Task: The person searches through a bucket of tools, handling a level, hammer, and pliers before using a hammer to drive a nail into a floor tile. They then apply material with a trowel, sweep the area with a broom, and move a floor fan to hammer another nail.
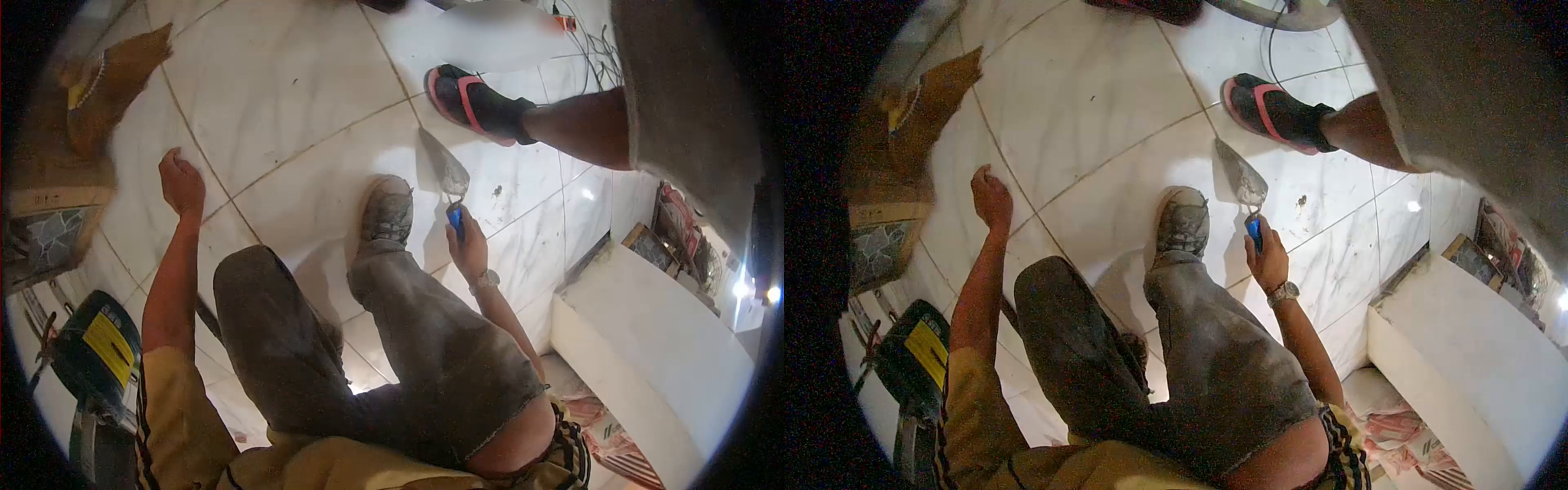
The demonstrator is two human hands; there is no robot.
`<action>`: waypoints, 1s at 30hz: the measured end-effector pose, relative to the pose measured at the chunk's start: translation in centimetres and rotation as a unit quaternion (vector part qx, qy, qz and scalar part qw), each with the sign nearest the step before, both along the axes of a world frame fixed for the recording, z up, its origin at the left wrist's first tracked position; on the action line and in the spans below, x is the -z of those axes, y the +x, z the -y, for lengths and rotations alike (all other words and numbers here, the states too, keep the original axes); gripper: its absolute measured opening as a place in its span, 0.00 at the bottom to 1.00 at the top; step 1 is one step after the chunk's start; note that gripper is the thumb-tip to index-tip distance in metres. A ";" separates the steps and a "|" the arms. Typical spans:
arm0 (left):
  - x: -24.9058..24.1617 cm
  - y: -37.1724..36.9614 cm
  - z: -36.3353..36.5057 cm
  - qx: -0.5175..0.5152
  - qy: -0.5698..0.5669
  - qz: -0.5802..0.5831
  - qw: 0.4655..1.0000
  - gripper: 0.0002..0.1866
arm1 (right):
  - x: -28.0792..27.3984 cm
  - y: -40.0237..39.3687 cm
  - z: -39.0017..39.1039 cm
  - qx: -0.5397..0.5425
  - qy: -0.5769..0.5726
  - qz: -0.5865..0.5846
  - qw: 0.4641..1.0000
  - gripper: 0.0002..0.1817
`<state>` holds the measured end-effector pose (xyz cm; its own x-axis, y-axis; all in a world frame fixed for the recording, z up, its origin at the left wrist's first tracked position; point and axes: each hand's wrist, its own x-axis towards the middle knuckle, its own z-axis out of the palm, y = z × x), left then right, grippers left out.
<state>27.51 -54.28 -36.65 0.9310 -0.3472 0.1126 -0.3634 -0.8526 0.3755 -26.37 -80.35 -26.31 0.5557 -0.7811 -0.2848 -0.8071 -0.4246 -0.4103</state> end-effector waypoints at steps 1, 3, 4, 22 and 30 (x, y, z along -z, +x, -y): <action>0.1 0.1 0.0 -0.007 0.000 -0.003 1.000 0.18 | 0.1 0.4 0.4 -0.007 0.006 -0.003 1.000 0.29; 0.2 0.3 0.1 -0.020 -0.002 -0.007 1.000 0.18 | 0.2 0.3 0.6 -0.014 0.002 -0.017 1.000 0.31; 0.5 0.4 -0.1 -0.019 -0.006 -0.002 1.000 0.18 | -0.1 0.1 0.5 -0.011 0.006 -0.032 0.999 0.31; 0.8 0.4 -0.1 -0.011 0.005 0.034 0.999 0.15 | 0.4 1.3 2.8 -0.043 -0.006 -0.030 0.999 0.31; 1.2 0.5 -0.4 -0.012 0.034 0.051 0.998 0.15 | 0.3 7.5 5.6 -0.070 -0.022 -0.024 0.997 0.32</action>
<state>28.04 -53.90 -37.88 0.9241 -0.3351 0.1835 -0.3758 -0.8836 0.2794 -18.88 -86.00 -26.63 0.6474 -0.7089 -0.2798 -0.7562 -0.5519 -0.3515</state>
